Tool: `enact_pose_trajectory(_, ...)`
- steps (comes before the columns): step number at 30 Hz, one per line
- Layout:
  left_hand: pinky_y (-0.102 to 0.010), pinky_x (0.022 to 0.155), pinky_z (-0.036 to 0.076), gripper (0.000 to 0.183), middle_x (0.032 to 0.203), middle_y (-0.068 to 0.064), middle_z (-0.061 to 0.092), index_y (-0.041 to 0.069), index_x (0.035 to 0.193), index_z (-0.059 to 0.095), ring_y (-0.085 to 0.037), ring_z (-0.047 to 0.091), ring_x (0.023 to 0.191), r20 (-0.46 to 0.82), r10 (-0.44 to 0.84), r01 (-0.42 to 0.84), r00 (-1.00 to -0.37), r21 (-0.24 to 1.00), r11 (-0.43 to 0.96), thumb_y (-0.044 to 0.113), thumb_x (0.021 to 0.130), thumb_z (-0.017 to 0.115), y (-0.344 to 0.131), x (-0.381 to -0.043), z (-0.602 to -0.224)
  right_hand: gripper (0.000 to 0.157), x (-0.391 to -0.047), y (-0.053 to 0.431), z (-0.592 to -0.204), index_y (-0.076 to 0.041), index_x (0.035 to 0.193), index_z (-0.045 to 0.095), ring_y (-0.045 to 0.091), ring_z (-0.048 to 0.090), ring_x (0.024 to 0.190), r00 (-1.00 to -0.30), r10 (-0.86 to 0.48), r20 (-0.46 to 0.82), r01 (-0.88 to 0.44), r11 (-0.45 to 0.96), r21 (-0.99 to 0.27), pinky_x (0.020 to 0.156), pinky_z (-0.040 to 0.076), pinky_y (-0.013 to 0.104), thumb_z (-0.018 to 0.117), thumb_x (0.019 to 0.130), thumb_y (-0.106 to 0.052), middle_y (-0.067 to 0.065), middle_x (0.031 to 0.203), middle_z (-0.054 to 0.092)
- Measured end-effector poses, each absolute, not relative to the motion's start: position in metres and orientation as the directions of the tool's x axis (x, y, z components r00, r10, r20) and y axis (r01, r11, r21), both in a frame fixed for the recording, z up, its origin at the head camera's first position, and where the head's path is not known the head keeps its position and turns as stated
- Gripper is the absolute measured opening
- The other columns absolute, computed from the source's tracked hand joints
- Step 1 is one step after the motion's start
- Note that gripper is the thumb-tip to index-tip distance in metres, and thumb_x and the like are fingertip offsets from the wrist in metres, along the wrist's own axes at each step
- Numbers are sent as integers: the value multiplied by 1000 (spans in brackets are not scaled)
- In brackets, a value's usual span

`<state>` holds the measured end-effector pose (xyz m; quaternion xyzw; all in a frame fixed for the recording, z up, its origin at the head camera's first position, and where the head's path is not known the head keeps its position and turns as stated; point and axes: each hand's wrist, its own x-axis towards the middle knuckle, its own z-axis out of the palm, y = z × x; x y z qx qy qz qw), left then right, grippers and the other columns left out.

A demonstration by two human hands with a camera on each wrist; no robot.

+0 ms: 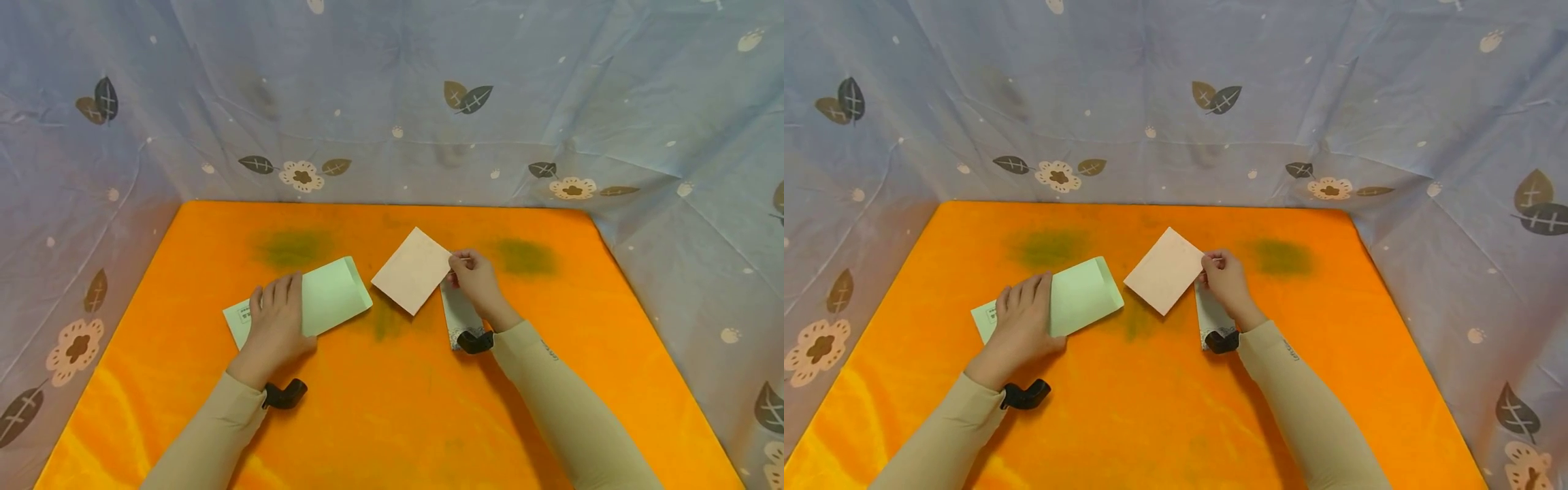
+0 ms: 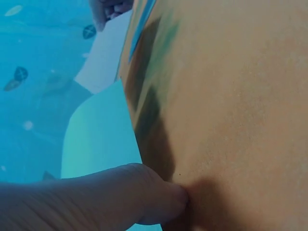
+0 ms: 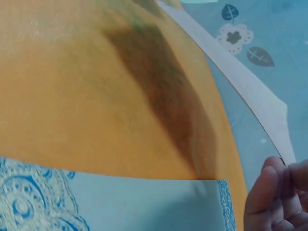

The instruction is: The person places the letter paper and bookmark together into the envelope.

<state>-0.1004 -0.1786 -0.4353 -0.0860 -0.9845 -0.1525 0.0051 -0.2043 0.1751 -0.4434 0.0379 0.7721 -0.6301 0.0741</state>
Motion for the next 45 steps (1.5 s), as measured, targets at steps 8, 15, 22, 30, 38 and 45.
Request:
enact_pose_trajectory(8,-63,107,7,119,148,-28,23,-6,152,12,-48,21,131,44,168,173,-985,311,934,34,67,85,-176,-102,-434,29,-202,172,-441,-6,121,50,40,59,89,-991,41,-127,130,93,-987,82,54,46,51,102,-27,14,93,58)
enact_pose_trajectory(15,-64,107,8,121,149,-29,23,-6,152,11,-50,23,129,49,175,181,-983,326,928,37,67,86,-172,-101,-432,31,-200,169,-440,-3,121,51,39,60,88,-993,67,-99,102,48,-994,83,53,48,53,101,-27,15,92,58)
enact_pose_trajectory(22,-63,107,10,121,149,-28,24,-5,152,14,-49,25,129,50,187,193,-981,324,926,40,67,86,-169,-101,-433,33,-198,164,-440,-1,121,51,33,62,83,-993,78,-89,91,17,-996,82,54,46,54,100,-27,15,90,59)
enact_pose_trajectory(30,-62,107,11,119,150,-27,23,-5,152,13,-48,23,131,40,195,196,-980,345,918,40,68,85,-166,-101,-431,28,-195,159,-441,-5,118,51,27,61,79,-991,86,-101,100,-18,-995,78,55,41,54,100,-26,13,93,59)
enact_pose_trajectory(38,-63,105,15,114,150,-27,23,-5,152,15,-49,24,131,47,195,198,-980,376,905,39,70,82,-163,-101,-432,31,-194,156,-442,-3,118,50,28,59,79,-992,62,-109,106,-51,-993,76,56,39,55,100,-27,14,94,57)
enact_pose_trajectory(45,-63,105,15,117,150,-26,23,-4,152,14,-48,23,132,46,198,200,-979,381,903,42,70,83,-160,-101,-432,31,-194,153,-441,-2,119,50,26,58,76,-993,61,-105,101,-68,-993,71,55,36,55,100,-26,24,100,57)
